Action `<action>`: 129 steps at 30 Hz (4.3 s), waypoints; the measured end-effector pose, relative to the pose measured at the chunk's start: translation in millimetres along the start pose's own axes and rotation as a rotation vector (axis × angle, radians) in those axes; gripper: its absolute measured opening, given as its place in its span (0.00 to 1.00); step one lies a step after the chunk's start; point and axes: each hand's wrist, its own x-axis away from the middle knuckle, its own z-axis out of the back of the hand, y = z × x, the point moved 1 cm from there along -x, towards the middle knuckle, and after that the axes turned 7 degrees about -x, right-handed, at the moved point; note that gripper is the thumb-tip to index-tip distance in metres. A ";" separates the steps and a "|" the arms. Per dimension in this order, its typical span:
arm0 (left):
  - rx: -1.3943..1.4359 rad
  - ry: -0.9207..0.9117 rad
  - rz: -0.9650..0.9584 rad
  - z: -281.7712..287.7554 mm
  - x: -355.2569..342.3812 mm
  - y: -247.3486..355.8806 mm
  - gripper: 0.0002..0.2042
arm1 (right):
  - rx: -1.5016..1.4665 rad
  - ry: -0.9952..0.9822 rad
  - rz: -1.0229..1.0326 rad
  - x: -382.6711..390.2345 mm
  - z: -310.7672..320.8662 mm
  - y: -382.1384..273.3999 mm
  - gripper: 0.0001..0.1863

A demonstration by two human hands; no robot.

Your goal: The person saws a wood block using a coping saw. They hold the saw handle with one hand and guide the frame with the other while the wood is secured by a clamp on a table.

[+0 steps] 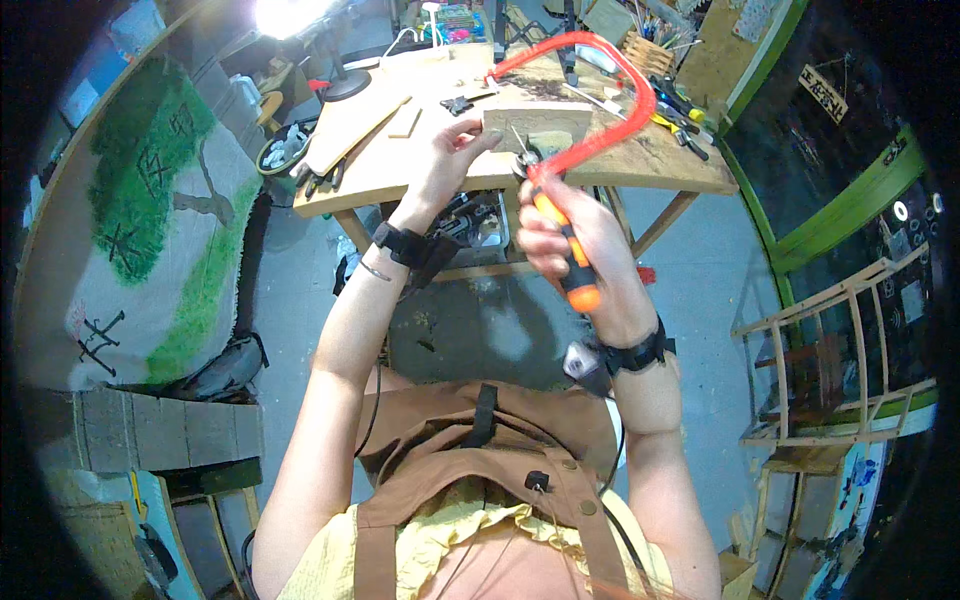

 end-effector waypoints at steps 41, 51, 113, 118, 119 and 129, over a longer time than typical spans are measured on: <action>0.032 0.007 0.047 3.2 -2.6 -7.7 0.10 | 0.048 0.011 0.116 -16.8 -5.8 6.9 0.13; -0.008 0.036 -0.012 4.4 -1.7 -9.3 0.11 | 0.082 0.003 0.121 -32.8 -6.6 3.4 0.12; -0.117 -0.119 -0.277 4.0 -9.2 -54.8 0.14 | 0.581 -1.078 -0.088 -23.3 74.3 -4.9 0.17; -0.082 -0.242 -0.241 4.7 -13.9 -54.9 0.13 | 0.202 -0.771 0.059 -22.4 69.2 10.9 0.31; -0.055 -0.196 -0.266 2.5 -13.0 -59.3 0.13 | 0.203 -0.753 0.066 -20.5 69.0 13.2 0.36; -0.031 -0.151 -0.277 3.9 -10.2 -58.2 0.12 | 0.332 -0.573 0.192 -7.4 66.9 21.4 0.29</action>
